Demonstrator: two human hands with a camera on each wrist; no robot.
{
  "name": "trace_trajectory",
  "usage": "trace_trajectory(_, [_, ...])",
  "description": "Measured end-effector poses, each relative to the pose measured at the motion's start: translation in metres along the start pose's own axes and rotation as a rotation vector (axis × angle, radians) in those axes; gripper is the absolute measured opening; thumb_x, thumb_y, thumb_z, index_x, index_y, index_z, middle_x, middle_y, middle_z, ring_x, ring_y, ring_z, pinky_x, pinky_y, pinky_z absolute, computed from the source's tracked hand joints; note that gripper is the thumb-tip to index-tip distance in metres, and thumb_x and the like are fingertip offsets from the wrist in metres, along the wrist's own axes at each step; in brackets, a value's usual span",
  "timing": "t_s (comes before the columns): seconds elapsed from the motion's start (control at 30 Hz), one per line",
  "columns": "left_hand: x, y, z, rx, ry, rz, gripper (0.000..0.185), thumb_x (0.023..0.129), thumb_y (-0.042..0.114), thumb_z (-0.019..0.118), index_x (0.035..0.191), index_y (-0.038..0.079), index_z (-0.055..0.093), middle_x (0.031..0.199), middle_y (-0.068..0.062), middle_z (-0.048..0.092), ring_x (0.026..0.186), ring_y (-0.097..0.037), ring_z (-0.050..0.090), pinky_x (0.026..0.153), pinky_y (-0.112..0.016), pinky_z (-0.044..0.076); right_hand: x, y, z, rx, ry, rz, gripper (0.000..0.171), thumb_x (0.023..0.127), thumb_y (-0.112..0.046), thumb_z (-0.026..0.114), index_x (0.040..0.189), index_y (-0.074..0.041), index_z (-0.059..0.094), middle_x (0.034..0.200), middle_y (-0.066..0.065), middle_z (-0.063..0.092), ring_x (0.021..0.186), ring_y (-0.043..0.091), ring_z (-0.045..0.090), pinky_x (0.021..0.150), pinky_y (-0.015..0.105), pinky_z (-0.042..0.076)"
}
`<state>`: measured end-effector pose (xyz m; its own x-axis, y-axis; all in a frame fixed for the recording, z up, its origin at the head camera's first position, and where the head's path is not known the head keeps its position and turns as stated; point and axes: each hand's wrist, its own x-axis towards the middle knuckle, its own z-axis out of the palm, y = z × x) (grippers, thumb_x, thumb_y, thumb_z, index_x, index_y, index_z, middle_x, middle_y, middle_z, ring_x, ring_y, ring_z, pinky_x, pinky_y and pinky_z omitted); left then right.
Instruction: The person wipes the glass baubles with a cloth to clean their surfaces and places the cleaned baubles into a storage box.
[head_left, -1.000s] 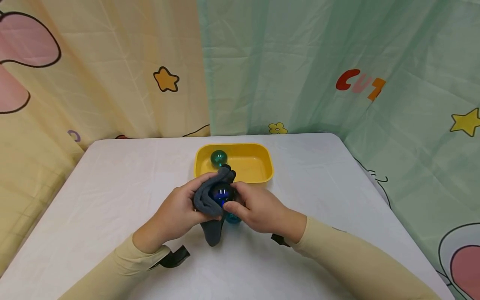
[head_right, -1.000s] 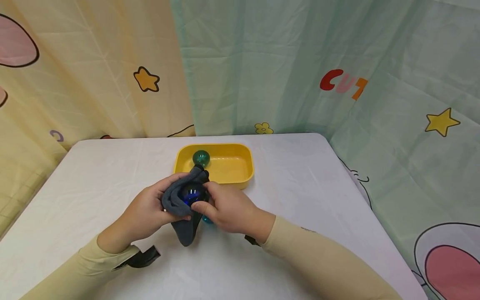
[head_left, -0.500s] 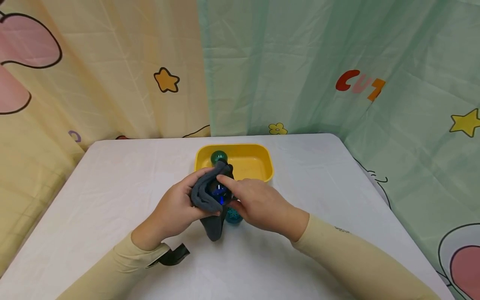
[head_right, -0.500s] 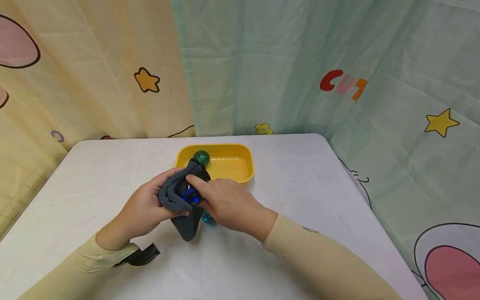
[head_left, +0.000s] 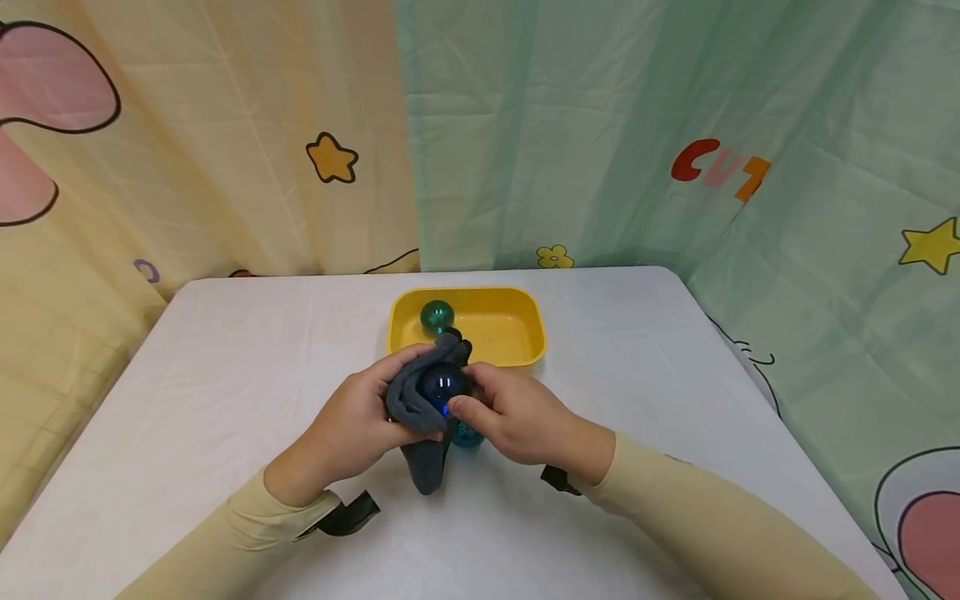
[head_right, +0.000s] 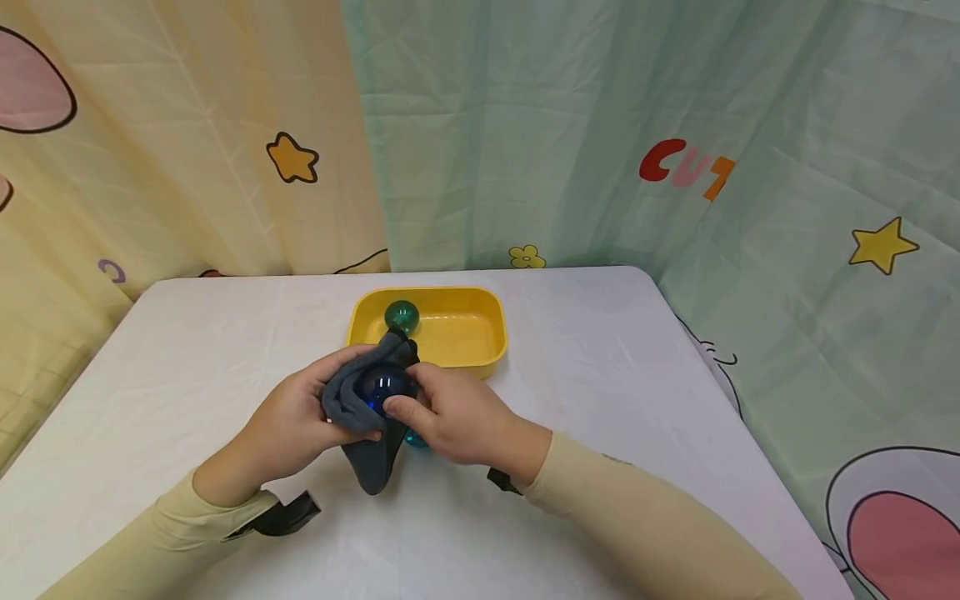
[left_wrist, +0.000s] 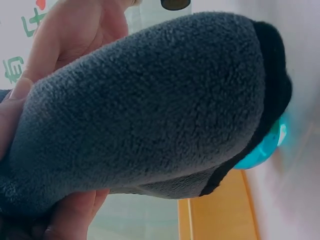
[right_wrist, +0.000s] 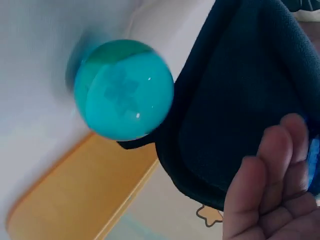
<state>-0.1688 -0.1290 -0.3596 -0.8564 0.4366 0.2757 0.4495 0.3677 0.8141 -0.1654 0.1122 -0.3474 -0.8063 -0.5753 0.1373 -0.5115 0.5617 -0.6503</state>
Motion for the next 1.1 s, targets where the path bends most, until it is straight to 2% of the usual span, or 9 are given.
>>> trace_trajectory(0.2, [0.0007,0.0011,-0.0016,-0.001,0.031,-0.013,0.085,0.078,0.016,0.095,0.152,0.016,0.053,0.144,-0.007,0.067,0.13,-0.026,0.066,0.106,-0.038,0.055,0.0018,-0.0007,0.0017,-0.27,0.046,-0.153,0.066,0.104,-0.034,0.068,0.157,-0.005,0.041,0.126,0.006,0.073,0.106,0.016,0.071,0.097,0.033,0.06])
trace_trajectory(0.4, [0.0007,0.0006,-0.0041,-0.023,0.032,-0.05,0.084,0.079,0.016,0.094,0.152,0.016,0.053,0.147,-0.01,0.064,0.13,-0.029,0.066,0.104,-0.048,0.058,0.0043,0.0017,-0.0008,-0.515,0.085,-0.287,0.066,0.099,-0.02,0.076,0.155,-0.013,0.044,0.105,0.003,0.075,0.09,0.017,0.069,0.086,0.031,0.061])
trace_trajectory(0.47, [0.0007,0.0007,-0.0042,-0.025,0.027,-0.05,0.084,0.079,0.017,0.094,0.152,0.016,0.053,0.147,-0.01,0.064,0.132,-0.029,0.065,0.104,-0.049,0.057,0.0046,0.0012,-0.0018,-0.501,0.08,-0.267,0.064,0.098,-0.021,0.076,0.154,-0.012,0.045,0.107,0.003,0.076,0.092,0.018,0.071,0.088,0.031,0.061])
trace_trajectory(0.57, [0.0007,0.0007,-0.0039,-0.019,0.021,-0.042,0.084,0.08,0.018,0.094,0.152,0.017,0.053,0.145,-0.009,0.066,0.131,-0.028,0.065,0.103,-0.047,0.058,0.0039,-0.0004,-0.0026,-0.317,0.037,-0.172,0.066,0.1,-0.024,0.074,0.155,-0.008,0.042,0.112,0.004,0.076,0.095,0.014,0.072,0.088,0.029,0.061])
trace_trajectory(0.7, [0.0011,0.0,-0.0026,-0.009,0.016,-0.022,0.084,0.079,0.017,0.094,0.153,0.018,0.053,0.143,-0.009,0.068,0.131,-0.027,0.065,0.103,-0.042,0.058,0.0024,0.0012,-0.0009,0.01,-0.009,-0.037,0.056,0.105,-0.025,0.066,0.15,-0.002,0.041,0.094,0.0,0.073,0.079,0.008,0.065,0.074,0.023,0.058])
trace_trajectory(0.77, [0.0013,-0.0007,-0.0017,0.003,0.018,-0.017,0.084,0.079,0.016,0.095,0.152,0.018,0.054,0.142,-0.008,0.068,0.13,-0.027,0.065,0.103,-0.039,0.057,0.0022,0.0021,0.0008,0.08,-0.011,0.004,0.045,0.109,-0.026,0.061,0.145,-0.002,0.048,0.085,-0.002,0.069,0.073,0.008,0.059,0.069,0.023,0.055])
trace_trajectory(0.87, [0.0014,-0.0019,-0.0009,0.008,0.017,-0.019,0.085,0.078,0.017,0.095,0.152,0.017,0.054,0.142,-0.008,0.068,0.13,-0.026,0.065,0.104,-0.037,0.056,0.0025,0.0015,0.0031,0.047,-0.002,0.011,0.044,0.111,-0.029,0.056,0.144,-0.002,0.051,0.095,0.0,0.072,0.081,0.01,0.063,0.075,0.024,0.058])
trace_trajectory(1.03, [0.0016,-0.0018,-0.0033,-0.014,0.041,-0.031,0.085,0.078,0.017,0.096,0.152,0.016,0.053,0.143,-0.009,0.067,0.125,-0.026,0.069,0.101,-0.03,0.057,0.0036,-0.0015,0.0021,-0.191,0.008,-0.108,0.069,0.106,-0.028,0.065,0.161,-0.002,0.032,0.131,0.009,0.07,0.105,0.017,0.071,0.096,0.032,0.061])
trace_trajectory(1.1, [0.0018,-0.0009,-0.0049,-0.026,0.05,-0.04,0.085,0.078,0.017,0.096,0.151,0.016,0.054,0.143,-0.009,0.067,0.123,-0.026,0.07,0.099,-0.031,0.058,0.0045,-0.002,0.0006,-0.301,0.029,-0.158,0.072,0.103,-0.025,0.07,0.161,-0.005,0.032,0.131,0.01,0.071,0.107,0.02,0.072,0.098,0.035,0.06])
